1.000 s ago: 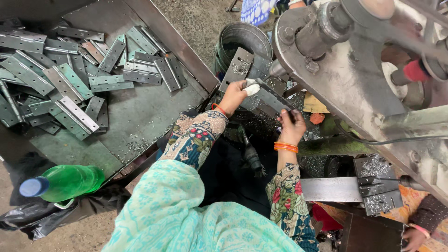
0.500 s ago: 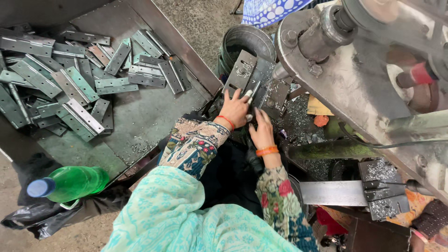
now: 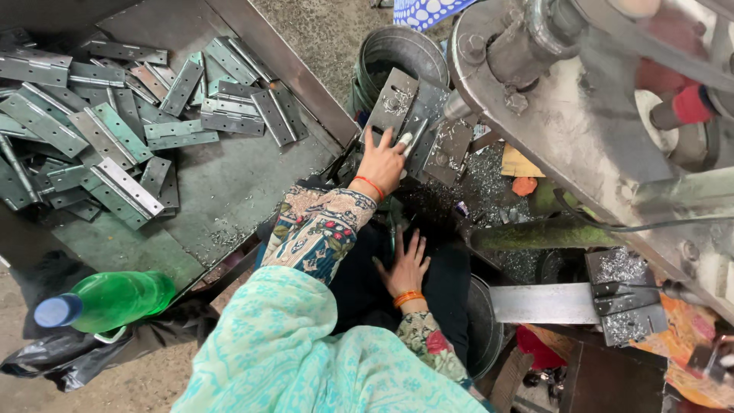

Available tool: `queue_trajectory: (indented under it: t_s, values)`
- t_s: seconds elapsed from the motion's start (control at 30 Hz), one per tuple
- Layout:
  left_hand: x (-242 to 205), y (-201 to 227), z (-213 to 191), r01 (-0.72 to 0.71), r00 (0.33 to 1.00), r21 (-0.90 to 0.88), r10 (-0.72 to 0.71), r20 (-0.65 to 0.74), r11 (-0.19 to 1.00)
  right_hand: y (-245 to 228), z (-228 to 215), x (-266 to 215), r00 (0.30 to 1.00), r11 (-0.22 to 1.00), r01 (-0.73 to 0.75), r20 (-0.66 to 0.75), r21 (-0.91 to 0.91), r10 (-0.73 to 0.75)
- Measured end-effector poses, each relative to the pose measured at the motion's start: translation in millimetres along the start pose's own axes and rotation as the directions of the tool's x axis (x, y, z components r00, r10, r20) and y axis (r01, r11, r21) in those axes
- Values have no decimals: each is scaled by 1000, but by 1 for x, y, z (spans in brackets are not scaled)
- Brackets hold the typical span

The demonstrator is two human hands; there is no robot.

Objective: The person repeatedly picks up metal hinge pieces from a bin and places them into a press machine. They operate the machine lever to process each piece, then remove the finished item and return it to the bin. This cycle continues throughout the clip.

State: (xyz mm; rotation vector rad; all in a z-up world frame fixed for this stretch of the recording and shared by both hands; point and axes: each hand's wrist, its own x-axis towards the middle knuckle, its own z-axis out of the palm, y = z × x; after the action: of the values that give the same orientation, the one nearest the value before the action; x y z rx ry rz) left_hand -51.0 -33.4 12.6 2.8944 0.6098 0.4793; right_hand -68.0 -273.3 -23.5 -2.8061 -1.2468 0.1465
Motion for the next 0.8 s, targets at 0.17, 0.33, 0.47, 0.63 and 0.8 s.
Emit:
queue_trajectory:
  t_s: [0.17,0.33,0.47,0.63,0.8]
  values:
    - [-7,4,0,4,1000,-53,-5,-21,999,21,29,-6,998,943,-50,-8,330,56]
    - [2,6,13,69,971,58,-53,-231,996,32,-28,23,988,703,141,-146,697,-53]
    - [14,11,24,108,984,11,-106,-142,994,24,-77,34,967,766,240,-216,596,-135]
    - [31,10,23,144,985,27,-140,-98,989,-8,-62,15,997,977,23,-82,211,-5]
    - [14,10,27,138,987,21,-135,-91,990,1,-27,-3,983,942,58,-186,331,5]
